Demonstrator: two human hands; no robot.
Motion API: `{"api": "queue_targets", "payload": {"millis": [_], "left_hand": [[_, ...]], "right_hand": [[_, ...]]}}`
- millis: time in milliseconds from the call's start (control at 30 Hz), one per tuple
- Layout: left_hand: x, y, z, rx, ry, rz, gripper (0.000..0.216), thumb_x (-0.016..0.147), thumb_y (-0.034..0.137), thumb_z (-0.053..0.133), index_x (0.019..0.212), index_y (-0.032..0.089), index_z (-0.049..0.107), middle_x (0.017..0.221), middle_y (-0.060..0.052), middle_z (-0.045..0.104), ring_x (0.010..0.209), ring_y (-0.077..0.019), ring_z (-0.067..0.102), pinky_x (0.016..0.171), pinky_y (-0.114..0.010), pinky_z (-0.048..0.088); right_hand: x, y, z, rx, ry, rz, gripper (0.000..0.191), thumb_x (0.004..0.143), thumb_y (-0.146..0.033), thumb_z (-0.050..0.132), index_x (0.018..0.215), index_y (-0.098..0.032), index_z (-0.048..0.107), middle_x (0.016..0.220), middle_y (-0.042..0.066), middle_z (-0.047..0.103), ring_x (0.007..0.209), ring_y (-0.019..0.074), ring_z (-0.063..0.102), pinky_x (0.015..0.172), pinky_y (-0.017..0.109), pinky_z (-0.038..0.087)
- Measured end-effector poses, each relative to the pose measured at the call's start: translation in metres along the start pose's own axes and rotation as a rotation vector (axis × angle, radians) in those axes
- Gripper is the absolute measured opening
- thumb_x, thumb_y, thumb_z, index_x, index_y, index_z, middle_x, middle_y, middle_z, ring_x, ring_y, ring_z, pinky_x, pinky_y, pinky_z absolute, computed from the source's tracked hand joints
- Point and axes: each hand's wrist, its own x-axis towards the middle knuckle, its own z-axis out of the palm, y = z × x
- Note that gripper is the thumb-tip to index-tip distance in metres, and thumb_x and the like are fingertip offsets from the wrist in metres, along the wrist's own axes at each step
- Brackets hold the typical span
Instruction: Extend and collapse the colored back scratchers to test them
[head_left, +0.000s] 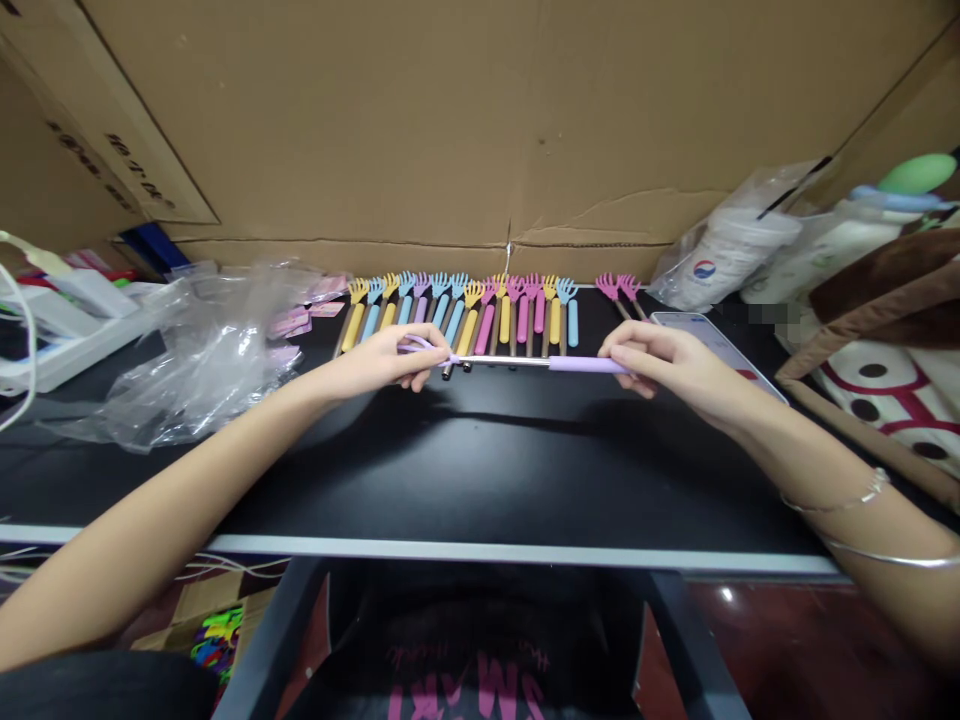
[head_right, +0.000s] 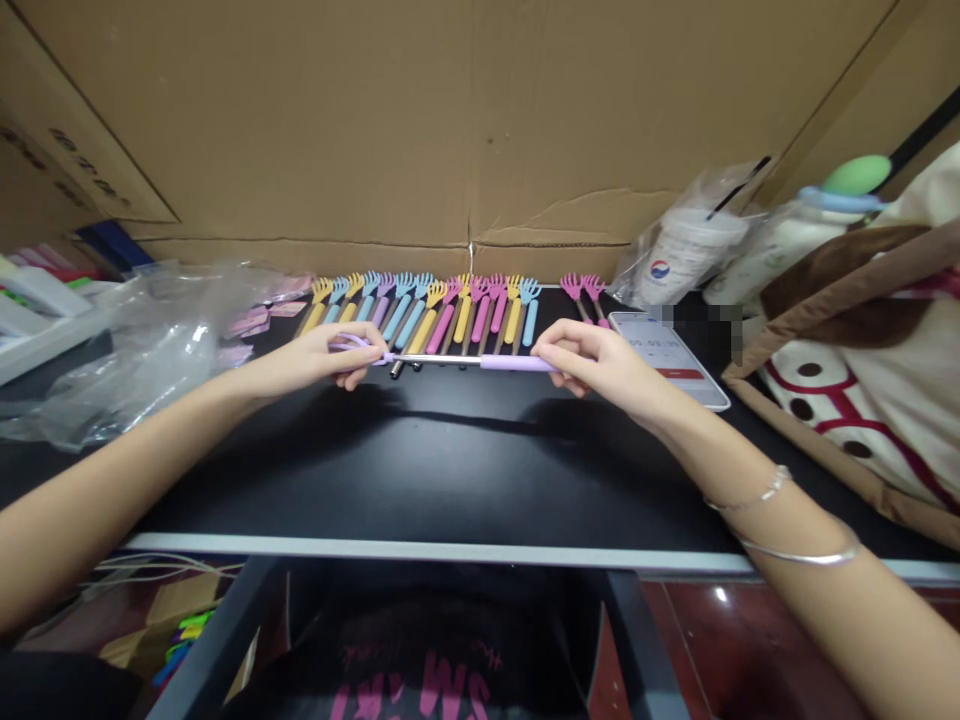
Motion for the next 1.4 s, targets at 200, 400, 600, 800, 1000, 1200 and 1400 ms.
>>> {"api": "queue_targets", "payload": {"millis": [200, 400, 600, 800, 1000, 1200, 1400], "left_hand": [[0.0, 0.0, -0.011, -0.001, -0.009, -0.041, 0.023, 0.085, 0.038, 0.058, 0.084, 0.016, 0.053, 0.052, 0.004, 0.052, 0.05, -0.0071, 0.044, 0.052, -0.017, 0.036], [-0.001, -0.003, -0.006, -0.01, -0.011, -0.026, 0.023, 0.085, 0.038, 0.059, 0.082, 0.016, 0.052, 0.051, 0.005, 0.05, 0.049, -0.0071, 0.044, 0.051, -0.017, 0.036], [-0.001, -0.001, 0.002, 0.021, 0.019, -0.031, 0.022, 0.085, 0.037, 0.058, 0.081, 0.016, 0.051, 0.05, 0.005, 0.05, 0.048, -0.0073, 0.045, 0.048, -0.016, 0.037], [-0.002, 0.002, 0.007, 0.045, 0.019, -0.039, 0.024, 0.084, 0.038, 0.058, 0.078, 0.016, 0.05, 0.05, 0.004, 0.051, 0.045, -0.007, 0.044, 0.044, -0.016, 0.038], [-0.003, -0.001, 0.012, 0.071, 0.09, 0.025, 0.02, 0.084, 0.034, 0.058, 0.081, 0.016, 0.05, 0.051, 0.004, 0.05, 0.045, -0.0072, 0.047, 0.042, -0.015, 0.04], [-0.005, -0.005, 0.013, 0.136, 0.127, 0.105, 0.02, 0.085, 0.035, 0.058, 0.083, 0.017, 0.05, 0.054, 0.005, 0.051, 0.045, -0.0075, 0.049, 0.043, -0.016, 0.042], [-0.006, -0.005, 0.012, 0.299, 0.211, 0.197, 0.023, 0.085, 0.038, 0.057, 0.083, 0.016, 0.052, 0.055, 0.005, 0.053, 0.046, -0.0073, 0.05, 0.049, -0.017, 0.039]], "right_hand": [[-0.003, -0.002, 0.003, -0.013, -0.164, -0.051, 0.033, 0.084, -0.046, 0.062, 0.096, -0.017, 0.053, 0.066, -0.003, 0.052, 0.053, 0.0066, 0.046, 0.048, 0.021, 0.036], [-0.004, 0.002, 0.011, 0.041, -0.12, -0.081, 0.028, 0.088, -0.043, 0.057, 0.093, -0.017, 0.048, 0.062, -0.005, 0.05, 0.045, 0.0038, 0.041, 0.044, 0.02, 0.031], [-0.002, 0.012, 0.01, 0.081, -0.125, -0.079, 0.028, 0.088, -0.043, 0.057, 0.092, -0.017, 0.047, 0.063, -0.006, 0.051, 0.04, 0.0017, 0.039, 0.036, 0.018, 0.026], [-0.002, 0.011, 0.007, 0.105, -0.172, -0.037, 0.028, 0.088, -0.044, 0.057, 0.092, -0.018, 0.045, 0.061, -0.007, 0.051, 0.036, 0.0017, 0.04, 0.033, 0.017, 0.024], [-0.001, 0.01, 0.008, 0.156, -0.164, 0.023, 0.03, 0.088, -0.046, 0.057, 0.087, -0.018, 0.045, 0.053, -0.008, 0.049, 0.031, 0.002, 0.036, 0.032, 0.018, 0.018], [-0.001, 0.013, 0.011, 0.26, -0.179, 0.106, 0.031, 0.087, -0.046, 0.058, 0.086, -0.019, 0.044, 0.05, -0.009, 0.046, 0.029, 0.0018, 0.032, 0.032, 0.019, 0.012], [-0.001, 0.012, 0.011, 0.415, -0.256, 0.219, 0.032, 0.086, -0.047, 0.059, 0.087, -0.02, 0.041, 0.055, -0.009, 0.044, 0.03, 0.0013, 0.03, 0.031, 0.019, 0.01]]}}
